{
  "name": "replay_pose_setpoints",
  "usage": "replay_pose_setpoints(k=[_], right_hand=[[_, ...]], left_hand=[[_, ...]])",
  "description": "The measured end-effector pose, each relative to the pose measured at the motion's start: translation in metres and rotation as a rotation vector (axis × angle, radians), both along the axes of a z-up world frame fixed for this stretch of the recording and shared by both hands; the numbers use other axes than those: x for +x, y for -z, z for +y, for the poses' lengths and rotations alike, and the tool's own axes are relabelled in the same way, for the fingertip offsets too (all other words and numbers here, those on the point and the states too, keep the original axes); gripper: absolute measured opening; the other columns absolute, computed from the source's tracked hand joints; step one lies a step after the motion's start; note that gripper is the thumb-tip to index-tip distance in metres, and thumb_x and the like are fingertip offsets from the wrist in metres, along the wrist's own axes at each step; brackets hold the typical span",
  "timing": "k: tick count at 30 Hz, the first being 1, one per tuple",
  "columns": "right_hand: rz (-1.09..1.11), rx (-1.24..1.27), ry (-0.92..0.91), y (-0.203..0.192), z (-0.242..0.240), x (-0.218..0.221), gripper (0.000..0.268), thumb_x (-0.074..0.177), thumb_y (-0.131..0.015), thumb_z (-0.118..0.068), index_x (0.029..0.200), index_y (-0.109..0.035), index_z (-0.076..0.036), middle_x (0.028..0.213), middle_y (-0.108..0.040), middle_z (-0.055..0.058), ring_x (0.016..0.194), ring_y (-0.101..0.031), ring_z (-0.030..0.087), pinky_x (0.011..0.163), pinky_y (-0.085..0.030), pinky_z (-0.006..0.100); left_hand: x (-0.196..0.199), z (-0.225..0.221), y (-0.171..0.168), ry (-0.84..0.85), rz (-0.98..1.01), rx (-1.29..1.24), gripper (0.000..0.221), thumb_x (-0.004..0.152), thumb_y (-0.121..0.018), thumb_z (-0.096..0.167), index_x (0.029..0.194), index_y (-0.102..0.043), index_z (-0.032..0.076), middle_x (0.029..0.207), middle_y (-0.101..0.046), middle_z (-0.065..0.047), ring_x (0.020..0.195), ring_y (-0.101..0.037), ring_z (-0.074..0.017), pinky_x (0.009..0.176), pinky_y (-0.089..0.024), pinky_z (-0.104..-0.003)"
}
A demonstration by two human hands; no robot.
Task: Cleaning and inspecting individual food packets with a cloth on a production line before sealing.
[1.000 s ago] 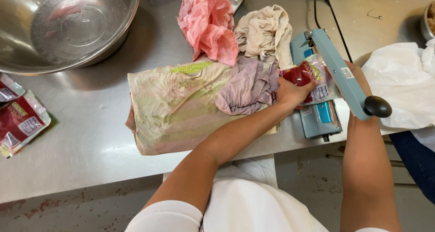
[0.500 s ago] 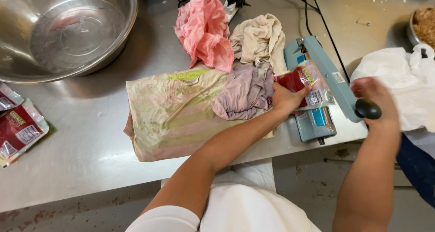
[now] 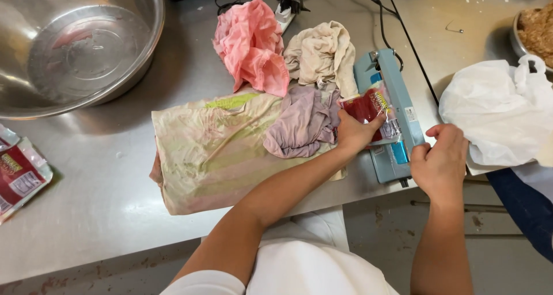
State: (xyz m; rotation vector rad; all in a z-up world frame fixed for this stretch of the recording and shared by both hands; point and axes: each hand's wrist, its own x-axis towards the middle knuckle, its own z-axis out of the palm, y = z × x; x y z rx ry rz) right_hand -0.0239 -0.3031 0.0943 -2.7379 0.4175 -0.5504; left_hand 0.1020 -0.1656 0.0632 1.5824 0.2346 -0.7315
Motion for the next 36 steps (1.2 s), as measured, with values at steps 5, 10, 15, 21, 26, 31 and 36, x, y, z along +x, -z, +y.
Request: replay_pose_setpoints(k=[5, 10, 15, 21, 26, 31, 36], right_hand=[[-0.102, 0.012, -0.024, 0.016, -0.008, 0.002, 0.023, 0.089, -0.049, 0.000, 0.112, -0.050, 0.003, 0.112, -0.053, 0.019, 0.105, -0.051, 0.042, 0.083, -0.041, 0.052], [-0.053, 0.094, 0.034, 0.010, -0.001, -0.002, 0.024, 0.089, -0.048, 0.001, 0.113, -0.049, 0.003, 0.115, -0.053, 0.016, 0.111, -0.050, 0.038, 0.079, -0.041, 0.051], [-0.044, 0.104, 0.057, 0.009, 0.001, -0.002, 0.023, 0.089, -0.049, 0.000, 0.112, -0.049, 0.001, 0.115, -0.053, 0.014, 0.107, -0.050, 0.035, 0.080, -0.041, 0.051], [-0.112, 0.078, 0.014, 0.021, -0.007, -0.003, 0.023, 0.088, -0.050, 0.001, 0.111, -0.049, 0.001, 0.112, -0.056, 0.013, 0.103, -0.052, 0.035, 0.081, -0.042, 0.050], [-0.148, 0.063, 0.029, 0.025, -0.006, -0.001, 0.020, 0.088, -0.050, 0.003, 0.108, -0.049, 0.001, 0.108, -0.054, 0.013, 0.099, -0.052, 0.034, 0.078, -0.042, 0.049], [-0.197, 0.024, 0.032, 0.022, -0.004, 0.002, 0.018, 0.086, -0.051, 0.004, 0.103, -0.047, 0.000, 0.102, -0.050, 0.013, 0.097, -0.049, 0.037, 0.076, -0.038, 0.050], [-0.054, -0.011, 0.011, -0.001, -0.006, 0.003, 0.019, 0.089, -0.050, 0.002, 0.108, -0.051, 0.001, 0.108, -0.052, 0.021, 0.102, -0.047, 0.043, 0.084, -0.038, 0.054]], left_hand=[[0.009, 0.003, 0.032, -0.082, -0.035, -0.112, 0.093, 0.067, -0.074, 0.048, 0.141, -0.040, 0.003, 0.138, -0.061, -0.016, 0.119, -0.065, -0.0310, 0.090, -0.057, -0.041], [0.016, 0.006, 0.065, -0.190, 0.136, -0.630, 0.073, 0.082, -0.073, 0.024, 0.141, -0.040, -0.003, 0.130, -0.063, -0.026, 0.104, -0.069, -0.0327, 0.088, -0.061, -0.043], [0.022, 0.004, 0.104, -0.090, 0.236, -0.813, 0.072, 0.085, -0.077, 0.026, 0.147, -0.043, 0.010, 0.111, -0.072, -0.016, 0.085, -0.073, -0.0288, 0.059, -0.064, -0.044], [0.021, 0.008, 0.101, -0.109, 0.240, -0.882, 0.083, 0.084, -0.078, 0.027, 0.152, -0.033, 0.012, 0.121, -0.067, -0.018, 0.097, -0.071, -0.0301, 0.065, -0.066, -0.049], [0.021, 0.005, 0.094, -0.109, 0.192, -0.876, 0.088, 0.077, -0.083, 0.026, 0.147, -0.035, 0.007, 0.129, -0.063, -0.021, 0.096, -0.071, -0.0319, 0.065, -0.066, -0.045], [0.021, 0.004, 0.083, -0.125, 0.127, -0.757, 0.084, 0.071, -0.082, 0.019, 0.144, -0.041, 0.004, 0.128, -0.064, -0.021, 0.109, -0.067, -0.0321, 0.092, -0.060, -0.046], [0.019, 0.002, 0.089, -0.129, 0.105, -0.756, 0.077, 0.073, -0.083, 0.020, 0.139, -0.046, 0.006, 0.124, -0.067, -0.020, 0.101, -0.070, -0.0318, 0.076, -0.064, -0.047]])
